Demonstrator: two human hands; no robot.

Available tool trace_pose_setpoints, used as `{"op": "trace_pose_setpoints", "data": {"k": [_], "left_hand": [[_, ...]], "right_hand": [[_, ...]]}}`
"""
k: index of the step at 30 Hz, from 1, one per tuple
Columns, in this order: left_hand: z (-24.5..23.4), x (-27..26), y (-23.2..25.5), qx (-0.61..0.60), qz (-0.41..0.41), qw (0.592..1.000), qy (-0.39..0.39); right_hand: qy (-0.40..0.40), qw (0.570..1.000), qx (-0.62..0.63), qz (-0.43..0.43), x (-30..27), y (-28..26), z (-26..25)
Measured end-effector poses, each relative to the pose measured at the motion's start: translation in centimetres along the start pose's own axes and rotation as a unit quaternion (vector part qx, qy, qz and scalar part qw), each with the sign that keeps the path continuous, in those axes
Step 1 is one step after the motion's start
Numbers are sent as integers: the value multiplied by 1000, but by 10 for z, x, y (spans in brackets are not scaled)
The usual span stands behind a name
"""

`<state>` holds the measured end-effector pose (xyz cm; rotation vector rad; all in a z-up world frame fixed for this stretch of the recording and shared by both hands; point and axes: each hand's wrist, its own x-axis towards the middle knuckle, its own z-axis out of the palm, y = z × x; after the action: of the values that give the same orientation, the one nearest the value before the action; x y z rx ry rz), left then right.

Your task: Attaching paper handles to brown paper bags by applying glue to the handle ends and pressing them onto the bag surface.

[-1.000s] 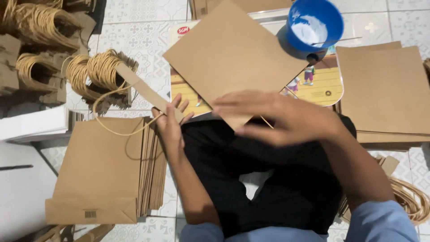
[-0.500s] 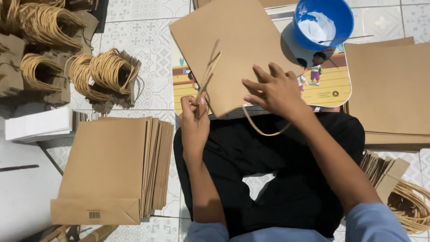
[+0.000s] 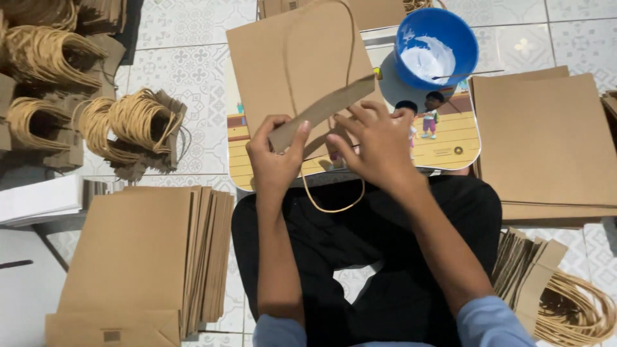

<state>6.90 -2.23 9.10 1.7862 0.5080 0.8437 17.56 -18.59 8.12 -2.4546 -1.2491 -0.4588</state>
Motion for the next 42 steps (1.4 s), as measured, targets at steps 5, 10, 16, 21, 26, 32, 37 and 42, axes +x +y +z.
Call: {"op": "trace_pose_setpoints", "data": {"k": [5, 10, 16, 21, 26, 32, 37, 42], "left_hand": [[19, -5, 2, -101, -17, 995, -17], [39, -16, -3, -182, -48, 981, -53], [45, -25, -5, -64, -75, 994, -46], [42, -29, -11, -82, -79, 992, -49], [41, -30, -2, -99, -106, 989, -29], [41, -31, 5, -127, -91, 988, -13], [40, -32, 9, -128, -88, 988, -9], [39, -30, 4, -179, -76, 981, -16]], "right_hand": [[147, 978, 143, 39, -11, 65, -60], [319, 924, 142, 153, -31, 146, -42], [265, 846, 396, 238, -41, 183, -3], [226, 885, 365, 180, -30, 168, -3], [233, 891, 348, 177, -46, 172, 4], [222, 937, 257, 76, -48, 166, 2], [209, 951, 221, 48, -41, 148, 4], [247, 945, 213, 26, -29, 128, 2]]}}
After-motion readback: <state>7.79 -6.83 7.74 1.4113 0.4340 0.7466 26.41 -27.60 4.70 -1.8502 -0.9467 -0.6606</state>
